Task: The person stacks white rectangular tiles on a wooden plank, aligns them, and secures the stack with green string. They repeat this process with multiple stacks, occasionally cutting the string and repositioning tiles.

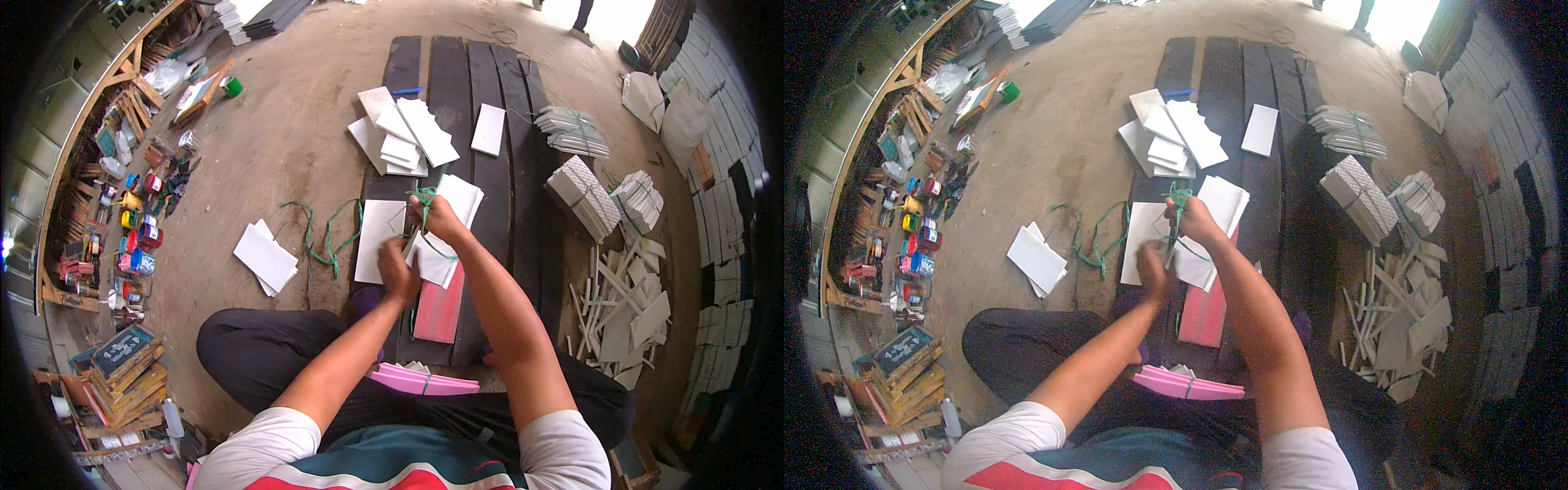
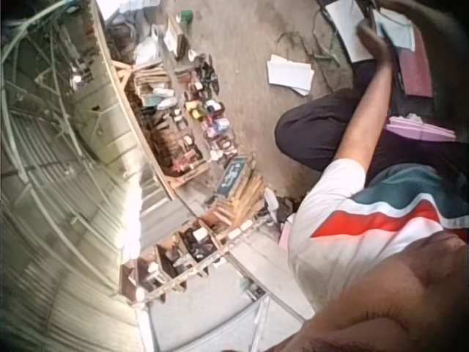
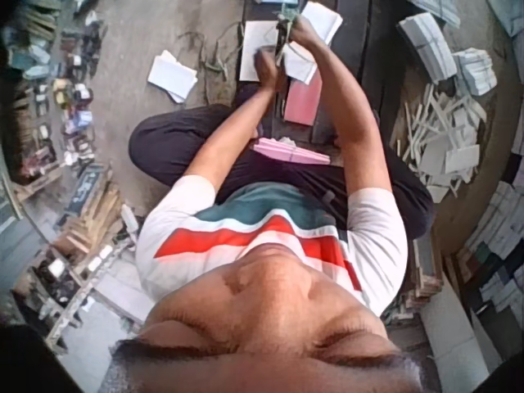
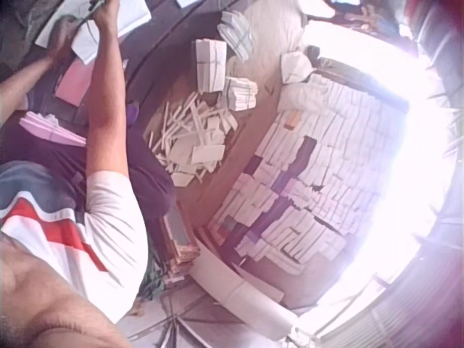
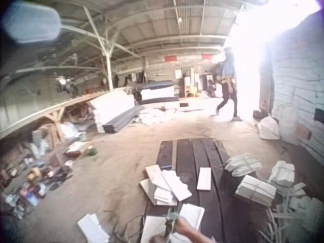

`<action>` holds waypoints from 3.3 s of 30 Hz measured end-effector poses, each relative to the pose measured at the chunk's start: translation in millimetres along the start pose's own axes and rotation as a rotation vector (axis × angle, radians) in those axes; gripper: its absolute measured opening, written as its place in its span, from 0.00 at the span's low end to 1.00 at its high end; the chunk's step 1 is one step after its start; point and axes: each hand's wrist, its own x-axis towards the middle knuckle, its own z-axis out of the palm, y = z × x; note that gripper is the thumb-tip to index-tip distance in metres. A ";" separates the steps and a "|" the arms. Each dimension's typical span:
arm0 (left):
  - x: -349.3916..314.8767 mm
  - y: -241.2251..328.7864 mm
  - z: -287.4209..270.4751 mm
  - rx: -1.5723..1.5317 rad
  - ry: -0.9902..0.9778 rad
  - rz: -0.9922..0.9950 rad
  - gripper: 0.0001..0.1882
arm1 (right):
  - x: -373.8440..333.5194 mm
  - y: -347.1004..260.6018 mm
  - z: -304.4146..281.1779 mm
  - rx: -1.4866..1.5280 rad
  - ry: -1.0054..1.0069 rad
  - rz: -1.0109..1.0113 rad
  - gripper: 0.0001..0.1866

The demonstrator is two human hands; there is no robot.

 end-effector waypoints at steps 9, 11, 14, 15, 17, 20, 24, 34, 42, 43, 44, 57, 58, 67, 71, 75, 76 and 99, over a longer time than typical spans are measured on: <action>-37.2 3.3 12.8 0.034 -0.412 -0.175 0.43 | -0.6 -71.7 -2.8 0.028 0.149 -0.316 0.22; -33.2 -3.2 10.2 0.018 -0.442 -0.242 0.42 | -12.0 -130.3 -12.4 0.084 0.198 -0.391 0.22; -29.8 -9.3 9.4 0.000 -0.454 -0.220 0.41 | -30.7 -194.7 -43.2 0.165 0.312 -0.623 0.22; -30.6 -13.7 12.1 0.011 -0.426 -0.194 0.41 | -38.9 -211.6 -58.4 0.175 0.348 -0.683 0.21; -34.7 -23.0 18.8 0.031 -0.371 -0.146 0.41 | -58.9 -234.9 -82.9 0.210 0.448 -0.767 0.21; -23.9 7.4 -0.6 0.181 -0.469 -0.228 0.41 | -82.3 -207.5 -135.8 0.225 0.688 -0.674 0.19; -23.0 1.7 0.9 0.262 -0.389 -0.117 0.42 | -95.0 -73.7 -209.2 0.485 0.990 -0.264 0.15; -6.8 37.7 14.8 0.423 -0.469 0.014 0.61 | -302.4 169.1 -338.5 0.577 1.844 0.497 0.14; 14.3 50.0 26.4 0.446 -0.614 -0.147 0.65 | -311.3 152.3 -343.3 0.293 1.729 0.623 0.21; 16.0 56.0 28.8 0.390 -0.616 -0.157 0.64 | -315.7 172.9 -344.9 0.177 1.628 0.712 0.21; 16.8 64.3 28.0 0.333 -0.619 -0.171 0.62 | -319.0 196.0 -344.4 0.023 1.497 0.824 0.20; 63.8 56.7 -28.4 -1.719 -0.850 -0.691 0.40 | -128.2 58.5 -161.5 -0.344 0.467 0.220 0.28; 62.6 44.8 -33.5 -1.711 -0.782 -0.759 0.39 | -107.3 32.7 -113.6 -0.067 0.472 0.101 0.29; 43.7 -35.3 -38.2 -0.949 -0.419 -0.772 0.19 | -61.1 40.4 -35.9 0.319 0.566 0.036 0.19; -3.7 -184.3 -28.3 -0.124 -0.145 -0.720 0.24 | -57.5 31.4 -33.4 0.275 0.556 0.096 0.16; -32.2 -170.3 -9.2 0.436 -0.349 -0.498 0.46 | -65.2 63.0 -43.2 0.302 0.563 0.112 0.16; -30.8 -162.2 -7.2 0.472 -0.415 -0.523 0.50 | -65.2 68.4 -41.3 0.294 0.564 0.110 0.17; 84.1 -61.0 -64.5 -0.729 -0.142 -0.354 0.33 | -30.7 -13.6 44.4 0.020 0.434 -0.408 0.34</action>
